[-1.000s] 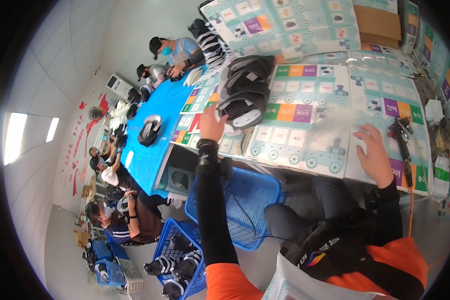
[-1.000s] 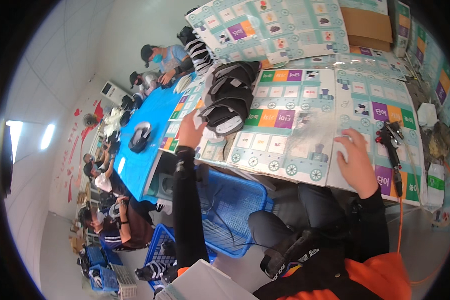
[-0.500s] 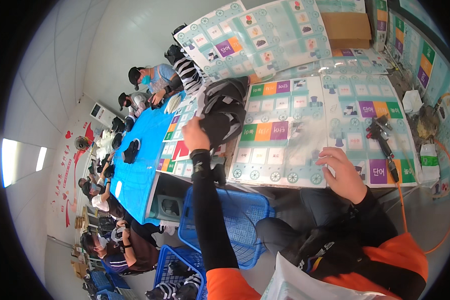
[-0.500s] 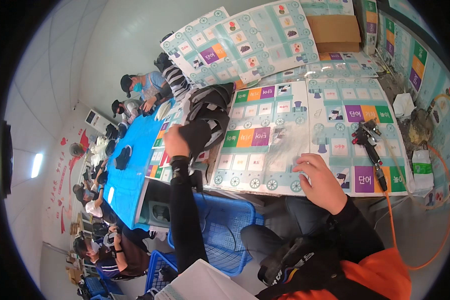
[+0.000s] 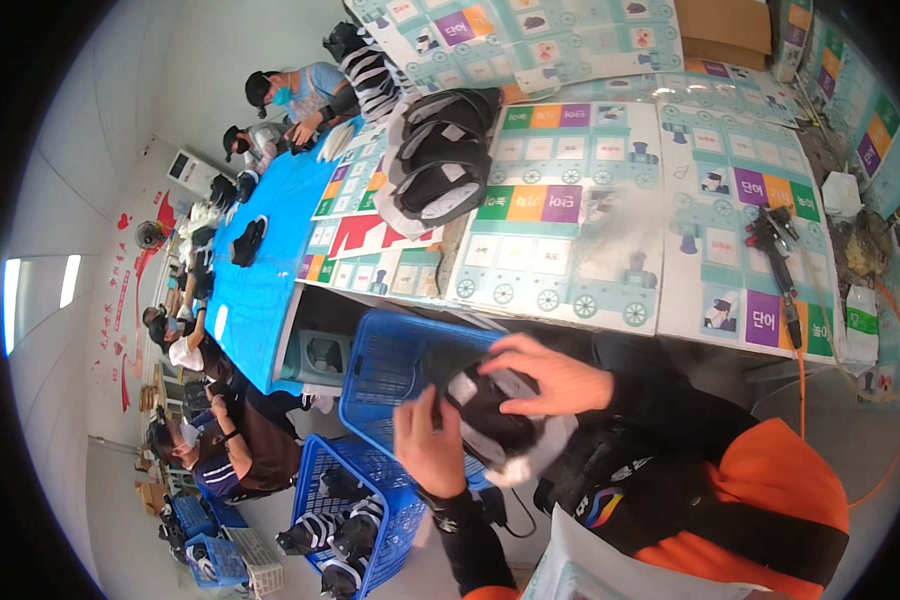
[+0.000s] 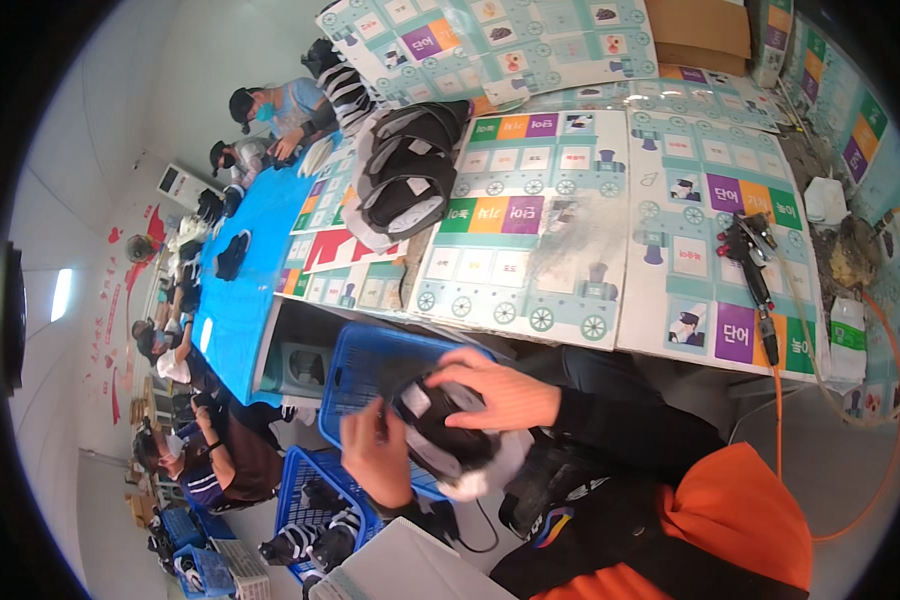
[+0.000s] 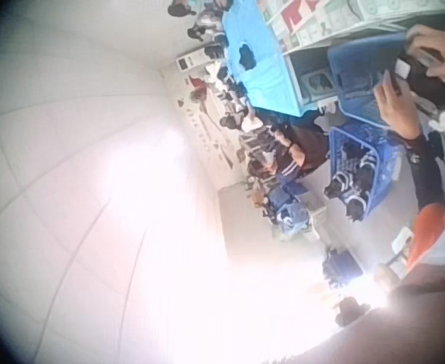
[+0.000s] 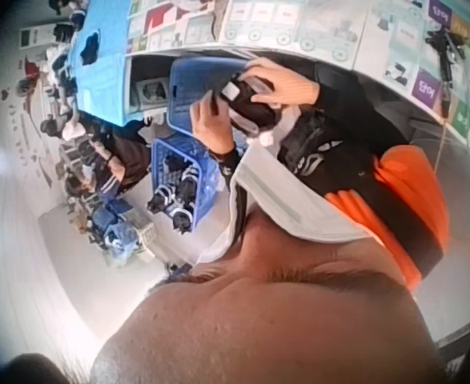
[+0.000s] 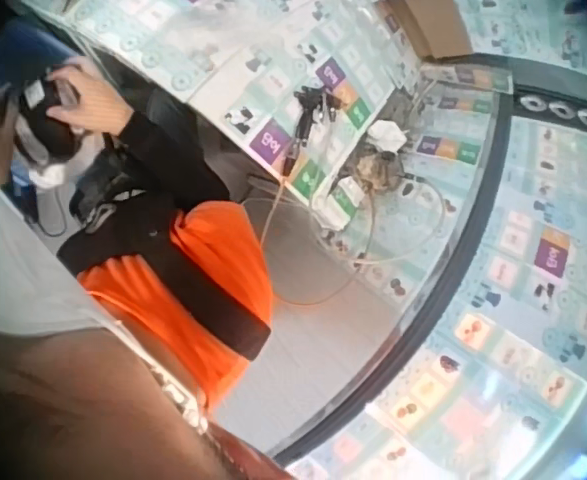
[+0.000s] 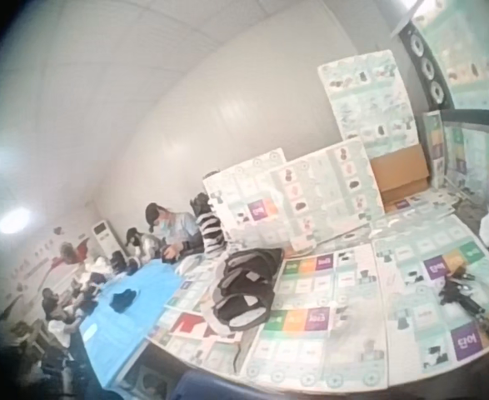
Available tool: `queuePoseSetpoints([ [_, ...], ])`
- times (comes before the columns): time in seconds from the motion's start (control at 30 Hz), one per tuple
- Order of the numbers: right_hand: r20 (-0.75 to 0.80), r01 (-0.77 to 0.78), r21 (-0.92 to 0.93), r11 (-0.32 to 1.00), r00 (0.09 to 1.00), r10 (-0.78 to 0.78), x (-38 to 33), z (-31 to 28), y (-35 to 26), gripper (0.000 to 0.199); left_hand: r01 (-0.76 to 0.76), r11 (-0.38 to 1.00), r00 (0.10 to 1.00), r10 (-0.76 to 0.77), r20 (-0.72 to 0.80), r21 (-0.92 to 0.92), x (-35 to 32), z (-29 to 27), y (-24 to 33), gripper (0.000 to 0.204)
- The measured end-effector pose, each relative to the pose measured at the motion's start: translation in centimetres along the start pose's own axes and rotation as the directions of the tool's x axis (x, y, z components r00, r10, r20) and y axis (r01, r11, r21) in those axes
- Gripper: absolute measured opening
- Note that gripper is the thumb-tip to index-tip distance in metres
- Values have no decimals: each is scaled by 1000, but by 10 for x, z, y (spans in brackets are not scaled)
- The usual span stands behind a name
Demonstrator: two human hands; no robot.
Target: The person takes shoe components from a blue crate, uses a small hand tool to trim excess material from the edges of the components, and then places the trimmed components onto a stack on the table.
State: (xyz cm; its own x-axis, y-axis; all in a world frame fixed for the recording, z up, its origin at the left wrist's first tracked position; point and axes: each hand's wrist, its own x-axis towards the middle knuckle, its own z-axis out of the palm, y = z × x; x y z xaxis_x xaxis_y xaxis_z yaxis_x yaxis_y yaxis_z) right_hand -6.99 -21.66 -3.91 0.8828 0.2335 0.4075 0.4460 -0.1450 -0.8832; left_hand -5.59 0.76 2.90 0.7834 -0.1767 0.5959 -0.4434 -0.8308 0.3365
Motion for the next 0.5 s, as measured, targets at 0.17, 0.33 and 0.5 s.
queuePoseSetpoints([
  [0.17, -11, -141, -16, 990, 990, 141, -32, 50, 76, 23, 253, 942, 961, -219, 168, -219, -99, 54, -77, 14],
  [0.33, -47, -84, -98, 992, 996, 80, -47, 62, 128, 23, 403, 864, 904, -325, 276, -303, -154, 87, -109, 18],
  [0.5, -16, -203, -103, 974, 979, 202, -40, 61, 140, 16, 577, 685, 813, -432, 390, -444, -176, 108, -129, 19],
])
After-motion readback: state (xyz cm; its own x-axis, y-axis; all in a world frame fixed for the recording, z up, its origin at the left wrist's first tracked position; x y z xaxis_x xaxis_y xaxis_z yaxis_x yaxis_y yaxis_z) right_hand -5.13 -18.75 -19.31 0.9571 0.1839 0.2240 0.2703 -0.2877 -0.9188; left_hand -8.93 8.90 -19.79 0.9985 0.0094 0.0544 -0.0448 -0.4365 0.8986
